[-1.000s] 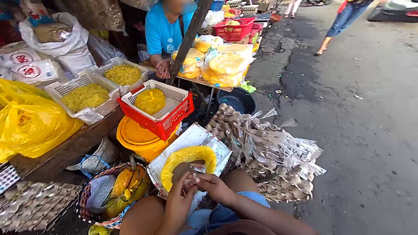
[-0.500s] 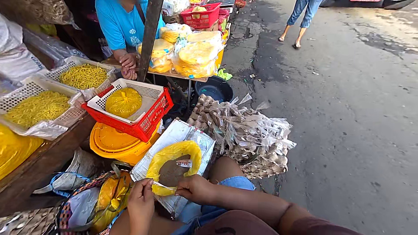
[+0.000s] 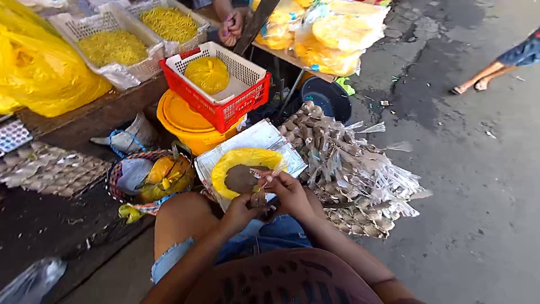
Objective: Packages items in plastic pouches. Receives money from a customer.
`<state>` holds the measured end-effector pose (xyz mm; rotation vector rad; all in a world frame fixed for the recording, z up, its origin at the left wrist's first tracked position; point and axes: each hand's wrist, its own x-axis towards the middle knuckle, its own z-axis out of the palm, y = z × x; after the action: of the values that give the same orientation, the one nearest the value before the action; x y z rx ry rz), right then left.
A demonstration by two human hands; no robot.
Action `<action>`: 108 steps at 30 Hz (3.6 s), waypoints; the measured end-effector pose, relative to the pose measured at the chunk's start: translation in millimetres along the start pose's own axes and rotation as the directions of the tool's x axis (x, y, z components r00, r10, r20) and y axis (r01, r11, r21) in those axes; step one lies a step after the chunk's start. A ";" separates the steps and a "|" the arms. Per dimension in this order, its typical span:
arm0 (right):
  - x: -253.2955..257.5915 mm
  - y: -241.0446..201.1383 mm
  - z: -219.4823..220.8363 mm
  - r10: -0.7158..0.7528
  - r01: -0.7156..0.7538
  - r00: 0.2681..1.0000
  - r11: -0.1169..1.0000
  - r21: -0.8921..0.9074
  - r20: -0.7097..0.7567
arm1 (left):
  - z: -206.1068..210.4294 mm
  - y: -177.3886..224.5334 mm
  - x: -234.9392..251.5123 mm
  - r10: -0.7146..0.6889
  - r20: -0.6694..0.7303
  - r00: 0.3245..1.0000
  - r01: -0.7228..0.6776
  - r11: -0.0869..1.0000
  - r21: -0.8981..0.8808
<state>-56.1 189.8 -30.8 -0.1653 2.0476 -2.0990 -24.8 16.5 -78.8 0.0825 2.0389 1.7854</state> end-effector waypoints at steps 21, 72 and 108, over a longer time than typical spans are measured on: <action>176.2 -20.6 -80.5 -0.148 0.034 0.939 0.938 -0.346 -0.309 | -68.4 -61.8 14.3 0.064 -0.561 0.826 -0.012 0.995 0.095; -9.1 45.7 8.6 0.066 -0.012 0.978 0.965 -0.262 0.198 | -23.3 33.7 30.6 -0.038 -0.448 0.893 -0.231 0.817 -0.529; 17.3 12.5 6.6 -0.058 0.058 0.998 0.998 0.008 0.037 | -17.1 9.3 -6.2 0.023 -0.146 0.989 -0.003 0.991 0.135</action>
<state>-70.7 179.3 -44.0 -0.2639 2.0381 -2.1195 -27.3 0.2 -66.8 0.0039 2.2662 1.7055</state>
